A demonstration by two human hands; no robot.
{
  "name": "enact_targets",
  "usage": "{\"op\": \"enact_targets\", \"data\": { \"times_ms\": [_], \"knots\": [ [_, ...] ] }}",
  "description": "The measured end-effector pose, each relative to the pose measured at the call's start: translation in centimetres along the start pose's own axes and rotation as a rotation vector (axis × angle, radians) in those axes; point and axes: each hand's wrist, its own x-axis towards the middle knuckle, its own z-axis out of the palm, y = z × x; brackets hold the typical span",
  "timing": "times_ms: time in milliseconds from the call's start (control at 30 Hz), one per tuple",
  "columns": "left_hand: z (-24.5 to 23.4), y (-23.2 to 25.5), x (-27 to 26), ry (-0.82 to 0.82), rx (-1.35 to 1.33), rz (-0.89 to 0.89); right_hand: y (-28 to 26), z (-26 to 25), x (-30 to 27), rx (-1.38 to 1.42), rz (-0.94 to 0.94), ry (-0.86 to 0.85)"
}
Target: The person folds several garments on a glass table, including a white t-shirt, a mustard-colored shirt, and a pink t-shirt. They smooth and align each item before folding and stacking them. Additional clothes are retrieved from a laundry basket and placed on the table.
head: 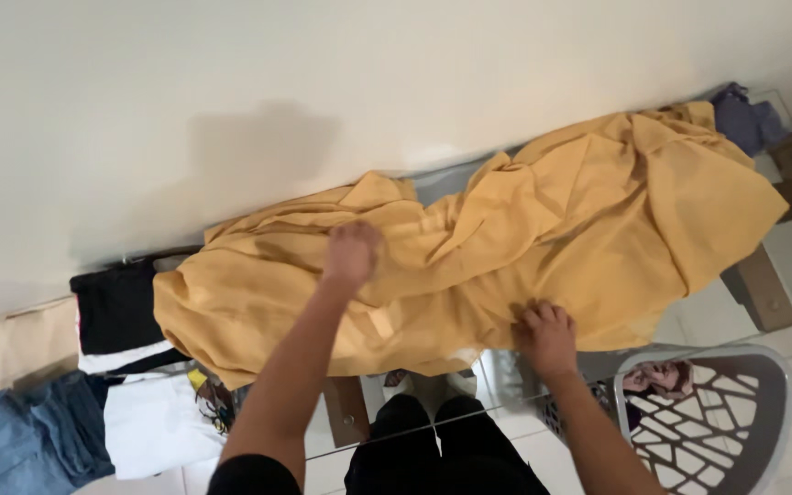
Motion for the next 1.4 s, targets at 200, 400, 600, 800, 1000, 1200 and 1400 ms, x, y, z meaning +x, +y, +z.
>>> {"op": "enact_targets", "data": {
  "times_ms": [200,400,600,800,1000,1200,1400],
  "knots": [
    [-4.3,-4.8,4.7,0.646,-0.674,-0.418,6.3,0.3,-2.9,0.092,-0.028,0.143],
    [-5.7,-2.6,4.0,0.217,-0.497,-0.506,9.7,0.9,-8.0,-0.065,0.381,0.370],
    [-5.1,0.8,4.1,-0.293,-0.358,-0.327,4.3,6.5,-10.1,0.877,0.795,0.260],
    [-4.6,5.4,3.6,-0.507,-0.216,-0.335,-4.9,5.8,-5.6,0.610,0.595,0.147],
    [0.8,12.0,-1.3,-0.607,-0.572,-0.269,-12.2,1.8,-0.6,1.389,0.729,-0.266],
    [0.6,14.5,-2.8,-0.612,-1.668,-0.327,-12.6,-1.2,-0.7,1.442,0.389,-0.337],
    [-14.4,16.8,0.4,-0.561,-1.609,-0.047,-6.9,-14.7,-0.7,0.906,0.438,-0.256]
  ]
}}
